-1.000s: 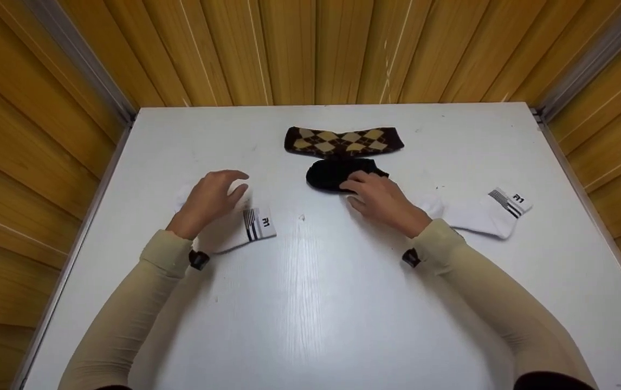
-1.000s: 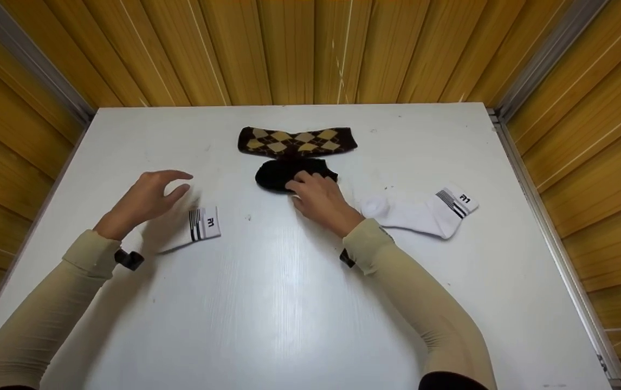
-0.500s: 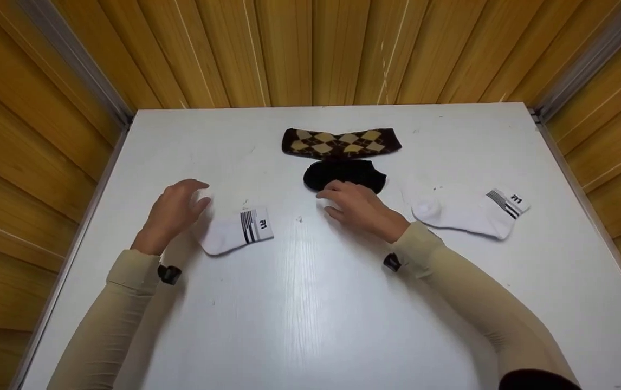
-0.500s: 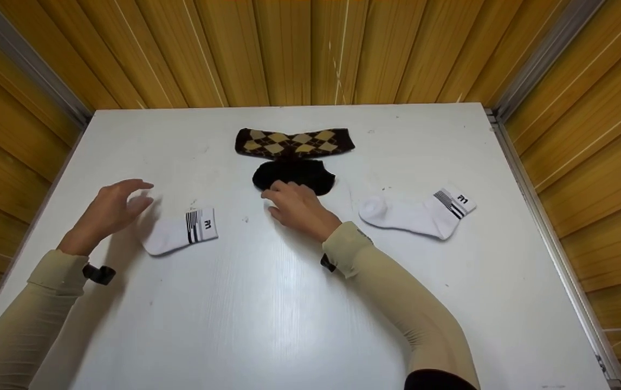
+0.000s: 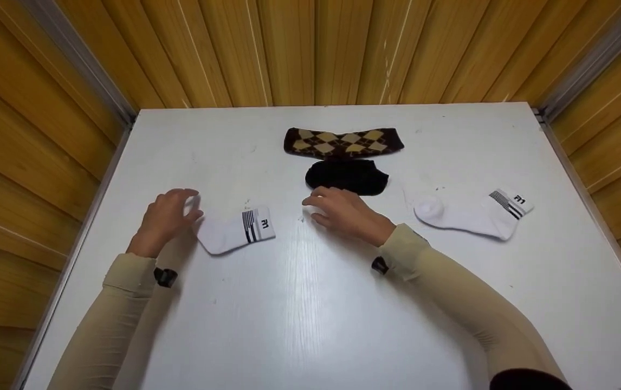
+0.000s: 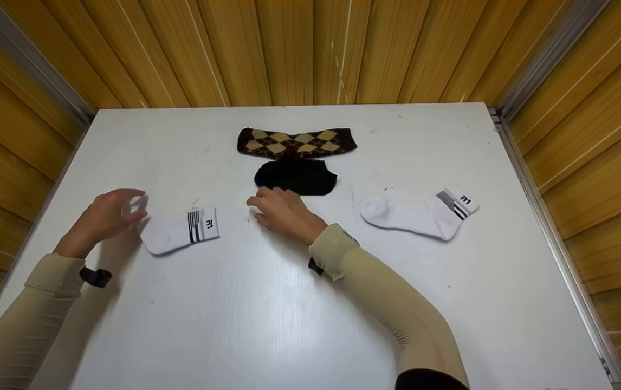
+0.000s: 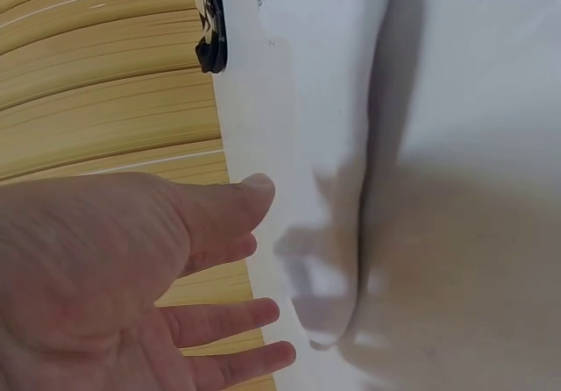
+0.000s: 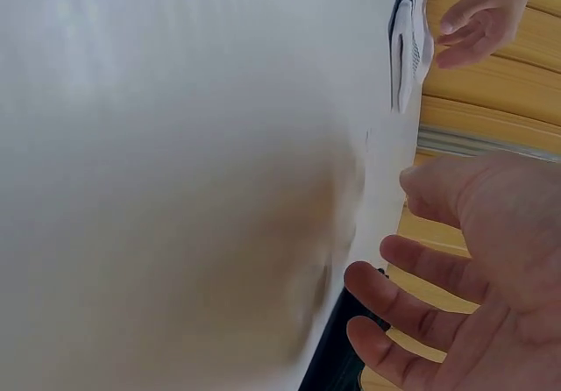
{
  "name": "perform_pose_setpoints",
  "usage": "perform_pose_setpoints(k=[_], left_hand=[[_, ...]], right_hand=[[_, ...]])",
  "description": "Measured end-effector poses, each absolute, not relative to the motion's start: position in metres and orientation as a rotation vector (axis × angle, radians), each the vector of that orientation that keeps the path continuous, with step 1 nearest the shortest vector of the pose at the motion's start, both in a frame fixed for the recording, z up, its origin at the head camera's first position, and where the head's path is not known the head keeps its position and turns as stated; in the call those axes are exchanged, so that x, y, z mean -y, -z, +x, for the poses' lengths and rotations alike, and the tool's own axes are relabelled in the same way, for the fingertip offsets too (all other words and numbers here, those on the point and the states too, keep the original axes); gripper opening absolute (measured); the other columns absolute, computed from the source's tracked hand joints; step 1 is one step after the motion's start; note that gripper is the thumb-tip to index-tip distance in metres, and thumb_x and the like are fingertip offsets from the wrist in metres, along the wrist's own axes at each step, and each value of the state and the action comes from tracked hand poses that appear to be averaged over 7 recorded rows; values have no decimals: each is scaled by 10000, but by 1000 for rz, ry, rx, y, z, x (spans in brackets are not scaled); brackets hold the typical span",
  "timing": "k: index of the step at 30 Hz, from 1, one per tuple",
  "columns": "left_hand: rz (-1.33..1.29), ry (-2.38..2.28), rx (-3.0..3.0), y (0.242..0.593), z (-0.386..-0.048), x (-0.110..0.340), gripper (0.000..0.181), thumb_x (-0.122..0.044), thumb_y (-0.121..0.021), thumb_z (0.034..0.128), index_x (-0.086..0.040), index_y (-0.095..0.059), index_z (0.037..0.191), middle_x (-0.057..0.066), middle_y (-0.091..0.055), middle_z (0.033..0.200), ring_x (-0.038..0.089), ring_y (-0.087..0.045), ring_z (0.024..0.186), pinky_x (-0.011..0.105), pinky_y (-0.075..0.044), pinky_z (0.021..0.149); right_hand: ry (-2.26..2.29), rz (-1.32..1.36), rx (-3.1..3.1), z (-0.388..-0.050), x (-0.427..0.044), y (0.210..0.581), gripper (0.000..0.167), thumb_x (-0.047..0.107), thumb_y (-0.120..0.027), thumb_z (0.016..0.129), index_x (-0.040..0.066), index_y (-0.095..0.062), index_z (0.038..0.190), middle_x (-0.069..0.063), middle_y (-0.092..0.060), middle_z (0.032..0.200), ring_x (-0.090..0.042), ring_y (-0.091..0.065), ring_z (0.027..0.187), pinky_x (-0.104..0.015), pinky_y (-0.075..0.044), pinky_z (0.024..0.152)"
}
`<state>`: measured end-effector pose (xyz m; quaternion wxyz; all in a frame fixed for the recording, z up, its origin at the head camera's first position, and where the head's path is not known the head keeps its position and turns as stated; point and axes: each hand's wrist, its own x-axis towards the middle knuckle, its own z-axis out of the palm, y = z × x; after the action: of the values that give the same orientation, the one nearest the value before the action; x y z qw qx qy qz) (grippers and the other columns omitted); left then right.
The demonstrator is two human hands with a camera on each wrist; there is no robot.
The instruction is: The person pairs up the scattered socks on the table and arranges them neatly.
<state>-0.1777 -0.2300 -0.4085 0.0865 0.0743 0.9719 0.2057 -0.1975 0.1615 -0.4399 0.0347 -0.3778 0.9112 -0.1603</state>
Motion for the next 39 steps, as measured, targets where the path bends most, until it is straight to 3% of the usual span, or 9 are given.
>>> perform_pose_setpoints(k=[19, 32, 39], left_hand=[[207, -598, -2853, 418, -176, 229, 429, -84, -715, 939, 69, -613, 1327, 317, -567, 1384, 499, -497, 1316, 650, -397, 1065], [171, -549, -2873, 421, -177, 227, 435, -110, -723, 939, 64, -620, 1325, 316, -560, 1390, 501, -503, 1305, 639, -412, 1057], [203, -542, -2914, 423, -179, 227, 407, -101, -750, 913, 60, -659, 1275, 314, -595, 1344, 504, -546, 1255, 654, -465, 983]], right_hand=[[477, -1254, -2746, -194, -125, 437, 313, 183, -665, 996, 153, -695, 1307, -67, -671, 1230, -245, -653, 1078, -403, -552, 819], [423, -1240, -2681, -187, -101, 441, 356, 285, -664, 1012, 229, -667, 1364, -47, -632, 1321, -286, -632, 1059, -428, -540, 801], [453, -1292, -2646, -184, -91, 441, 379, 281, -656, 1017, 200, -643, 1388, -63, -626, 1330, -293, -621, 1070, -429, -523, 858]])
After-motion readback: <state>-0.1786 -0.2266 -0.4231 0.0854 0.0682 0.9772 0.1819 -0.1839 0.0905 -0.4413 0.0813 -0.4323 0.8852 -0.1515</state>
